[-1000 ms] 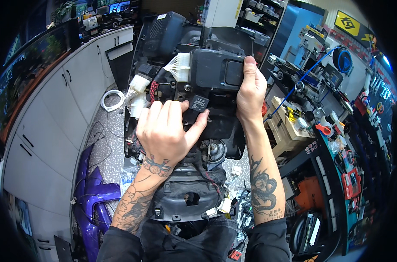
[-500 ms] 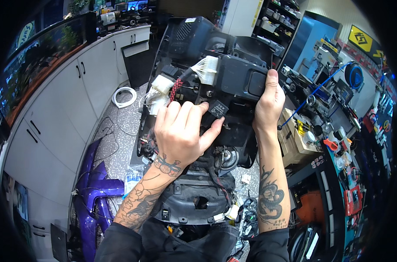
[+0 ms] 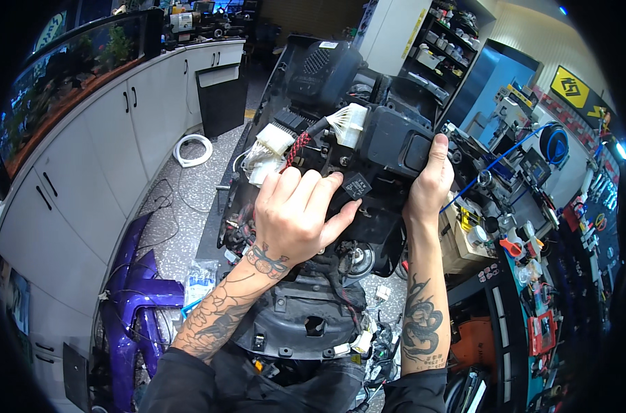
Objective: The person assembles and secures a black plastic housing onto a motorcycle's internal electronics. They connect wiring harnesses, align the housing, and use a cordless drill to fasten screws. The person also wipes the motorcycle seat with a cloth and retrieves small parts from a tool cart.
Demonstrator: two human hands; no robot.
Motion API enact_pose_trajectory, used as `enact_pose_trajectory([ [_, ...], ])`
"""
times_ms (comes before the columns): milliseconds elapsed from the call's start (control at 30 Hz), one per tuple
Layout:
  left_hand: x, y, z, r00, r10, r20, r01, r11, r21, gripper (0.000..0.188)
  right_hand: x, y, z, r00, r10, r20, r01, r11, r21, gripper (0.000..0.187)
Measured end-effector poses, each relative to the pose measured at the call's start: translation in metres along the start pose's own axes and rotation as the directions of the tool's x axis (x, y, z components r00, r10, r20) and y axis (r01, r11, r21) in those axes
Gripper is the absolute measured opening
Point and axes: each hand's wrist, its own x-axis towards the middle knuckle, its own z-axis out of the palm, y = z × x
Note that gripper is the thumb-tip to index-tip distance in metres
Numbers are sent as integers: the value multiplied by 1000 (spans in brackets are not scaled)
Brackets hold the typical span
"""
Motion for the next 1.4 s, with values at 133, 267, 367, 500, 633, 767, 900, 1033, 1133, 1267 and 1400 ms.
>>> enact_pose_trajectory([
  [133, 0, -1, -3, 1000, -5, 20, 5, 1000, 11, 39, 0, 1, 0, 1000, -7, -2, 7, 1000, 1, 48],
  [267, -1, -3, -8, 999, 12, 34, -13, 999, 37, 41, 1, 4, -1, 1000, -15, -6, 15, 999, -31, 47],
  [367, -4, -6, -14, 999, 3, 36, -5, 999, 45, 41, 1, 6, -1, 999, -34, -11, 34, 999, -34, 46],
  [500, -5, -9, -18, 997, 13, 70, -15, 999, 37, 41, -1, 6, 0, 998, -60, -19, 59, 997, -58, 45],
  [633, 2, 0, -29, 997, 60, 57, -60, 998, -16, 41, 0, 5, 1, 997, -66, -29, 64, 996, -63, 45],
  [767, 16, 10, -60, 998, 65, 7, -63, 983, -173, 44, 1, 6, 2, 998, -65, -24, 64, 997, -42, 44],
  [900, 46, -8, -91, 992, -90, -85, 49, 918, -394, 45, 1, 6, 4, 996, -85, -27, 83, 994, -65, 45],
  [1033, 89, -41, -103, 957, -287, -34, 180, 685, -706, 37, -1, 3, 5, 994, -95, -56, 91, 994, -68, 46],
  [1133, 113, -57, -105, 919, -387, 69, 332, 670, -665, 47, -1, 3, 6, 993, -111, -48, 107, 991, -83, 46],
  [1267, 139, -60, -80, 736, -635, 234, 571, 397, -718, 50, 1, 6, 6, 991, -113, -77, 99, 982, -162, 45],
  [1400, 176, -63, -39, 833, -489, 257, 549, 680, -486, 53, 0, 7, 7, 982, -177, -59, 168, 978, -125, 43],
])
